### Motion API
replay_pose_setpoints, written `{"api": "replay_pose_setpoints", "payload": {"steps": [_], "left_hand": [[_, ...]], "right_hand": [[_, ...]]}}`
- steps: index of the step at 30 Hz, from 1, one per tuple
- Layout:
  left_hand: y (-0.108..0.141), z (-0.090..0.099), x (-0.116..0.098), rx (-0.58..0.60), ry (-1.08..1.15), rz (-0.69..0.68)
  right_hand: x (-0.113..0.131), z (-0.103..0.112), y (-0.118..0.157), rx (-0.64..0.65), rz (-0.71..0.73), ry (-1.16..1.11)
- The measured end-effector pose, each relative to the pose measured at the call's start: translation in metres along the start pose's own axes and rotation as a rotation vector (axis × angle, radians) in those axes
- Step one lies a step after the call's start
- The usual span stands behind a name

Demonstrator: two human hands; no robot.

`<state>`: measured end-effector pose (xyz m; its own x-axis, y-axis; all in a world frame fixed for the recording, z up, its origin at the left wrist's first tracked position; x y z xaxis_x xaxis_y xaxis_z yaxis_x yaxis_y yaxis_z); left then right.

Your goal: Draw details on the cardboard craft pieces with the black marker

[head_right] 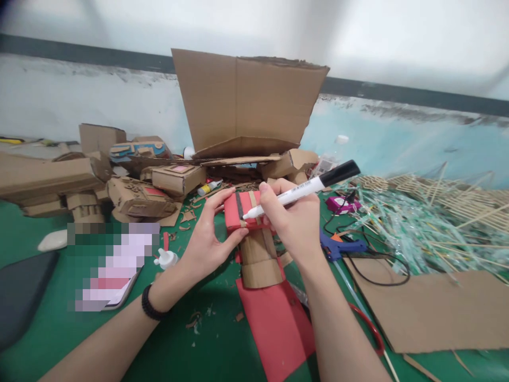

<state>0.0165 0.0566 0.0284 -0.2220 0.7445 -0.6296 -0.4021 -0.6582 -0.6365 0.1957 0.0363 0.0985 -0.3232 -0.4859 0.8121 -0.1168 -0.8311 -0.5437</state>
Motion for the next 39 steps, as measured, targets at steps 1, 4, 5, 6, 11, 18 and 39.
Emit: {"api": "replay_pose_setpoints", "payload": {"steps": [1, 4, 5, 6, 11, 18, 39], "left_hand": [[0.0, -0.0001, 0.0002, 0.001, -0.002, 0.001], [-0.0002, 0.0, 0.0, 0.004, -0.006, 0.002], [-0.0002, 0.0, -0.0001, 0.005, -0.007, 0.002], [-0.0002, 0.0, -0.0003, 0.007, -0.008, 0.003], [-0.0005, 0.0004, -0.0009, 0.009, -0.003, -0.002], [-0.0011, 0.0005, -0.0011, 0.009, -0.01, 0.001], [-0.0014, 0.0002, -0.0012, 0.012, -0.005, 0.011]], "right_hand": [[-0.0002, 0.0003, 0.0001, -0.006, -0.002, 0.007], [-0.0002, 0.0007, 0.0002, -0.01, -0.002, 0.013], [-0.0002, 0.0005, 0.0002, -0.002, -0.003, 0.012], [-0.0002, -0.0001, 0.0003, 0.01, -0.002, 0.011], [-0.0001, 0.0, 0.0006, 0.012, 0.008, 0.008], [0.0003, -0.0013, 0.0, 0.052, 0.009, 0.007], [0.0011, 0.0002, 0.0007, 0.034, 0.016, 0.025]]}}
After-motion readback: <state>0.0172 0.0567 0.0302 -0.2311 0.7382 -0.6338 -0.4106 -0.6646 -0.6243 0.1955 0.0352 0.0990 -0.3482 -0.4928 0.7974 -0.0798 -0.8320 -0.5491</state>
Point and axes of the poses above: each hand's wrist, its own y-axis away from the middle knuckle, its own z-axis out of the back of the hand, x = y × z, the point moved 6 cm from there along -y, towards the middle knuckle, and after that the axes turned 8 degrees about x, right-handed, at the moved point
